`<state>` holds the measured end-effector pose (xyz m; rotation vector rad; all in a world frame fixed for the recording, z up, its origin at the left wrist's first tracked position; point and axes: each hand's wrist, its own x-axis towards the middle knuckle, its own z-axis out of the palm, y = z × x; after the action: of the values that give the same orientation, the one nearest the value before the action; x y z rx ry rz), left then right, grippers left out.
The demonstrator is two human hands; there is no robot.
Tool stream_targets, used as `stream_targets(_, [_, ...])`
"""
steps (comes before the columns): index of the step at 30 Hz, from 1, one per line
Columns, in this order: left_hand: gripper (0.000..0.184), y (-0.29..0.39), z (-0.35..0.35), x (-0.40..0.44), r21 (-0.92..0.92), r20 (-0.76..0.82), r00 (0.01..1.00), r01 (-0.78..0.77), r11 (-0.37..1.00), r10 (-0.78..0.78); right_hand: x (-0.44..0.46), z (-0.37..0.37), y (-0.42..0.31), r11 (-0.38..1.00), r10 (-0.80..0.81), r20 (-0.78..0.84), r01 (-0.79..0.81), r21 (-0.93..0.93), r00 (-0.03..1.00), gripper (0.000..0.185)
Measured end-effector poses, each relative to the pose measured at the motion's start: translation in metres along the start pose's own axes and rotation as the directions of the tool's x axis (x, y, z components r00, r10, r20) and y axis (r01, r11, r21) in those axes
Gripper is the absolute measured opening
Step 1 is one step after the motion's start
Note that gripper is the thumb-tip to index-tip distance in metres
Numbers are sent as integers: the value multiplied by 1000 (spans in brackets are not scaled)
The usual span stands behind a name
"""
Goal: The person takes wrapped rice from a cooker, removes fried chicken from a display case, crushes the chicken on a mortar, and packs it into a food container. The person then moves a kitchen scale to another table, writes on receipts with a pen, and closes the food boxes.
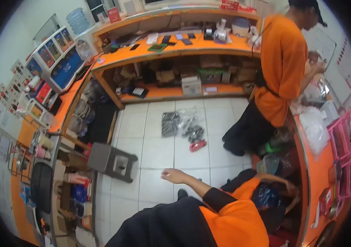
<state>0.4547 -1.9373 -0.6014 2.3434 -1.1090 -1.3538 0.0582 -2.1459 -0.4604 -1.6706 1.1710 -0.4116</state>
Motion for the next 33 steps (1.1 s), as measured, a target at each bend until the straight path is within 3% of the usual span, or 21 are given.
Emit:
stream_targets(3, [24,68,-7,64,62,33,999,5,998,-7,74,-69,-52,999,-31,-5,30,-19,1000,41])
stream_targets(7, [22,160,-6,160,163,113,992,-72,984,53,161,-124,-35,980,-96,17,98,-175,995,48])
stream_targets(9, [21,208,-8,214,217,157,983,-132,967,99,202,-148,0,965,-46,100,70,-252,994,53])
stream_targets(11, [21,258,-13,271,277,202,968,-202,939,148,228,-176,32,967,18,104,9,-254,994,54])
stream_targets(13, [20,309,-22,325,344,248,948,-277,897,198,240,-203,52,938,303,-37,-305,-167,952,54])
stream_targets(14, [20,335,-29,352,395,274,930,-341,853,245,248,-208,77,899,367,-116,-384,-210,923,55])
stream_targets(15, [19,362,-35,384,459,317,883,-461,759,345,248,-219,86,896,397,-164,-420,-145,903,54])
stream_targets(17, [19,416,-49,447,594,457,588,-760,264,667,248,-241,105,906,407,-221,-422,-26,886,50])
stream_targets(18, [19,455,-52,483,622,451,454,-777,94,768,243,-254,101,894,425,-299,-449,-10,854,47])
stream_targets(20, [27,565,-23,554,492,20,795,-536,686,607,235,-283,98,873,479,-423,-468,137,770,45])
stream_targets(22, [40,671,-25,587,380,24,703,-663,644,710,221,-315,99,811,581,-496,-506,292,645,45])
stream_targets(23, [41,722,-12,611,237,-92,594,-767,596,800,211,-333,88,765,636,-520,-554,328,570,44])
stream_targets(24, [39,777,3,634,379,-174,588,-701,605,790,201,-352,83,741,660,-537,-576,346,526,45])
stream_targets(25, [37,838,7,609,56,-89,632,-769,637,770,193,-369,85,718,677,-558,-596,359,480,46])
stream_targets(26, [34,890,32,625,-191,-137,710,-703,685,691,186,-384,95,704,678,-598,-614,358,428,45])
stream_targets(27, [33,934,52,622,-287,-178,674,-733,617,717,179,-401,106,690,671,-640,-632,354,374,44])
stream_targets(28, [48,984,56,621,-390,256,775,-464,795,578,173,-422,121,689,679,-632,-621,374,373,45])
stream_targets(30, [76,1064,62,488,-570,240,903,-167,805,357,168,-477,154,702,657,-646,-629,334,390,46])
stream_targets(31, [87,1095,90,534,-642,406,889,113,758,211,171,-517,144,681,651,-652,-678,276,388,46])
stream_targets(33, [89,1160,126,533,-719,510,860,417,556,15,182,-595,163,758,531,-738,-623,193,417,47])
